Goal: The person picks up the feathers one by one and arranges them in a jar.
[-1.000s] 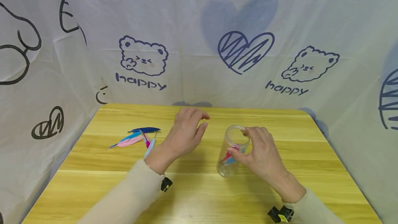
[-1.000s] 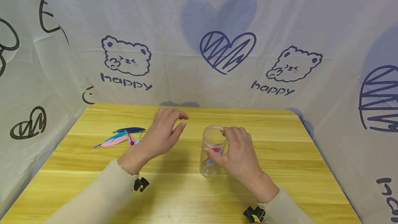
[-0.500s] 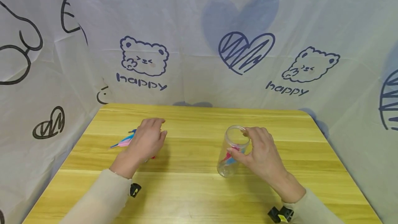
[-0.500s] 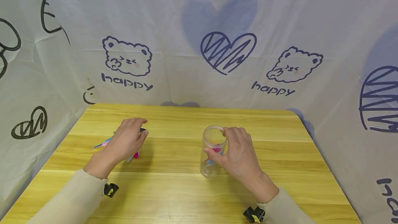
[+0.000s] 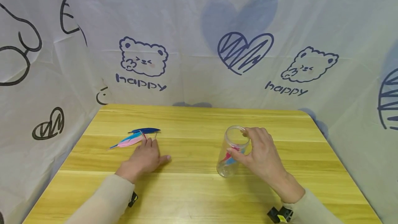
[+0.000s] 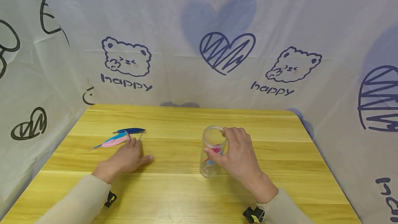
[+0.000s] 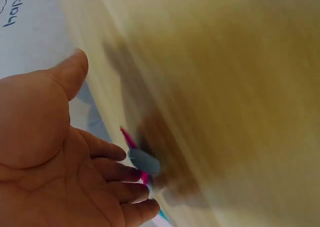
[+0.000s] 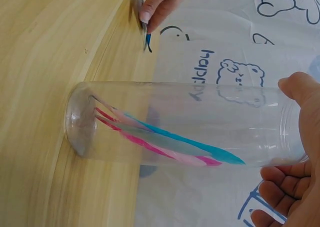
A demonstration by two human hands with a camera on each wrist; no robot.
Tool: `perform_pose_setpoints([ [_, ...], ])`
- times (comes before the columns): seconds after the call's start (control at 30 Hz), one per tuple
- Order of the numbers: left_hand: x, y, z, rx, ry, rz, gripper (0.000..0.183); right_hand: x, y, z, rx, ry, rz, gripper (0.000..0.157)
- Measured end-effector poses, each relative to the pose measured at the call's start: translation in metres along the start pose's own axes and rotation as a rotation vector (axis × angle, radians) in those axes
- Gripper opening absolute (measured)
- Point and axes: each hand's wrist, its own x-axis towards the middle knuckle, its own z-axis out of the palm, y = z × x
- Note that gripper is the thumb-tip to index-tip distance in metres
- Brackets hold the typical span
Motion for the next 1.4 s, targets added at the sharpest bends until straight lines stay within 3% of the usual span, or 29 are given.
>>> perform_pose_setpoints([
  [0.17, 0.001, 0.006, 0.006, -0.033, -0.037, 0.011, 0.097, 0.000, 0.000, 0.000, -0.001, 0.001, 0.003, 0.063],
  [0.6, 0.014, 0.053, 0.018, -0.007, -0.079, 0.142, 0.086, 0.000, 0.000, 0.001, -0.004, -0.009, 0.020, 0.064],
  [0.77, 0.015, 0.060, 0.017, -0.037, -0.081, 0.160, 0.084, 0.000, -0.001, 0.002, -0.002, -0.024, 0.038, 0.064],
  [0.9, 0.011, 0.048, 0.011, -0.045, -0.042, 0.124, 0.084, 0.000, -0.001, 0.002, 0.003, -0.024, 0.042, 0.064],
  [1.23, -0.010, -0.027, -0.010, 0.037, 0.015, -0.096, 0.091, 0.000, -0.001, 0.002, 0.000, -0.003, 0.011, 0.063],
  [1.4, -0.017, -0.048, -0.007, 0.016, 0.004, -0.130, 0.093, 0.000, 0.000, 0.003, 0.004, 0.003, 0.006, 0.062],
])
